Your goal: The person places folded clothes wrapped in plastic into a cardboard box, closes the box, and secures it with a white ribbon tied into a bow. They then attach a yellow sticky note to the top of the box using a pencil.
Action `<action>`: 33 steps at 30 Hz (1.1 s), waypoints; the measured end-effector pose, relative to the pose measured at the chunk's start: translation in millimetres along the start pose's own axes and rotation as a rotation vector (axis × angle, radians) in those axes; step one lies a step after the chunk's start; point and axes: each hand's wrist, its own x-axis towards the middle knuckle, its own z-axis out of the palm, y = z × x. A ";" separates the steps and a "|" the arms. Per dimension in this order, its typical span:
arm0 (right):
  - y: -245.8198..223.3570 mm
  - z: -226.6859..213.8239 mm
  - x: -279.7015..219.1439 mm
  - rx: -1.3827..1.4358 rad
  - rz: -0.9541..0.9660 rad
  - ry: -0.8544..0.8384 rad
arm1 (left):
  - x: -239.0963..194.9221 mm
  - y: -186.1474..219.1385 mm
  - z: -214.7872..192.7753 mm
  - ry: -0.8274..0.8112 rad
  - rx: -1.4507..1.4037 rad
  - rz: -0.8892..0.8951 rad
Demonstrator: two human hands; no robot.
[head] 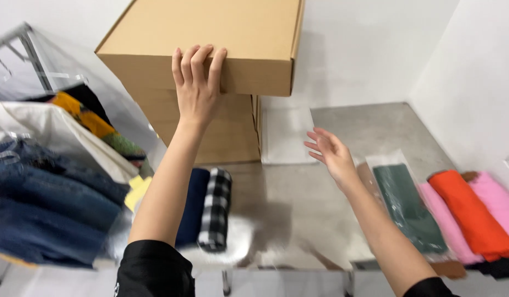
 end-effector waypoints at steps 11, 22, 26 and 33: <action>42.3 -135.2 -103.9 0.327 0.057 -0.128 | -38.8 174.1 -110.3 0.087 0.056 0.129; 107.3 -188.3 -181.6 0.468 0.242 -0.174 | -179.8 331.3 -153.6 -0.238 -0.220 -0.018; 122.0 -197.9 -207.3 0.378 0.302 -0.211 | -242.9 365.0 -155.0 -0.442 -0.253 -0.022; 167.9 -205.2 -209.1 0.324 0.422 -0.169 | -276.4 392.3 -179.0 -0.599 -0.266 0.038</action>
